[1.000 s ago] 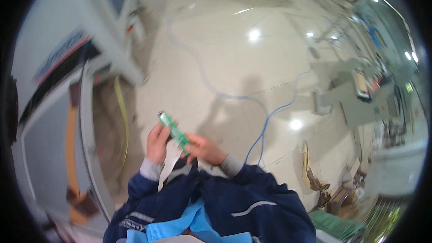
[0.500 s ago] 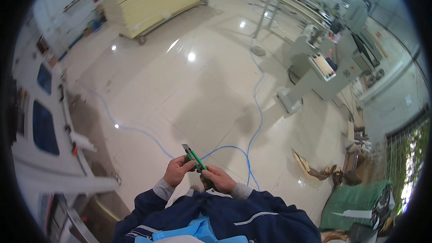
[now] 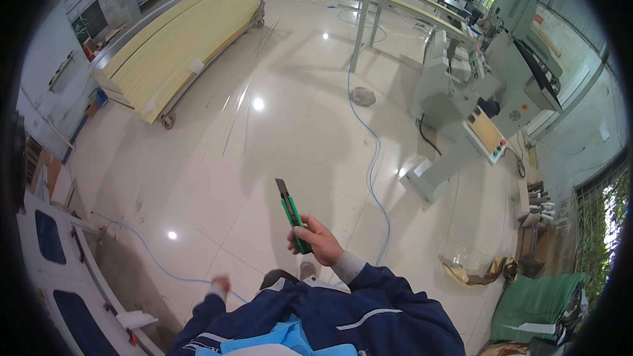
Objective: The person loads a sealant cartridge into a caulking gun, primes the nozzle, and applies adhesive to a wooden surface. They then retrieve a utility knife and continue handling the caulking gun and sealant tube.
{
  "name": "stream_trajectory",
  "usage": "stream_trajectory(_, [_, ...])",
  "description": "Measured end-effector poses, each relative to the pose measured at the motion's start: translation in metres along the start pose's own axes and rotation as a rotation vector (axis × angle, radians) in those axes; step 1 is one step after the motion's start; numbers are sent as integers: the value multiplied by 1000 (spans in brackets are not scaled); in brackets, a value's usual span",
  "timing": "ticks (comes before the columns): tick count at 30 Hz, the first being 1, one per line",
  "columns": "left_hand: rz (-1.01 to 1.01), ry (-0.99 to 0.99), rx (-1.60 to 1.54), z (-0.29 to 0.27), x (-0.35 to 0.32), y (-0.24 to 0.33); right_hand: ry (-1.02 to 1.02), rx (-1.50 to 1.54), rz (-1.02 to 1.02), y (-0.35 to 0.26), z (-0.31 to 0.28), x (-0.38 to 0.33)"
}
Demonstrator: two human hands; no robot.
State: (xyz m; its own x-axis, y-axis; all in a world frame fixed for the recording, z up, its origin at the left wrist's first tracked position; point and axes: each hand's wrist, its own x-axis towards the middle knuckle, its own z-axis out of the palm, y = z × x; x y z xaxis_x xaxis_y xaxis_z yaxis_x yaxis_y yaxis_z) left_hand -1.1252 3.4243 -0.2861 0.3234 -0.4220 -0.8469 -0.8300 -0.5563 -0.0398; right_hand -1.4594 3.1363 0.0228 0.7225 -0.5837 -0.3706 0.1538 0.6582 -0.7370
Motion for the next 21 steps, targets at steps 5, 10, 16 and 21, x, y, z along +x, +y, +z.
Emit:
stream_trajectory(5, [-270, -105, -426, -3, 52, 8, -85, -129, -87, -110, -25, 200])
stream_trajectory(10, [-142, -110, -273, -138, 150, 29, 97, -101, -29, -176, -72, 392])
stream_trajectory(16, [-2, 258, -225, -537, 373, 56, 307, -199, 190, -263, -109, 520])
stream_trajectory(21, [65, 747, -680, -927, 501, 142, 521, -284, 176, -331, -174, 645])
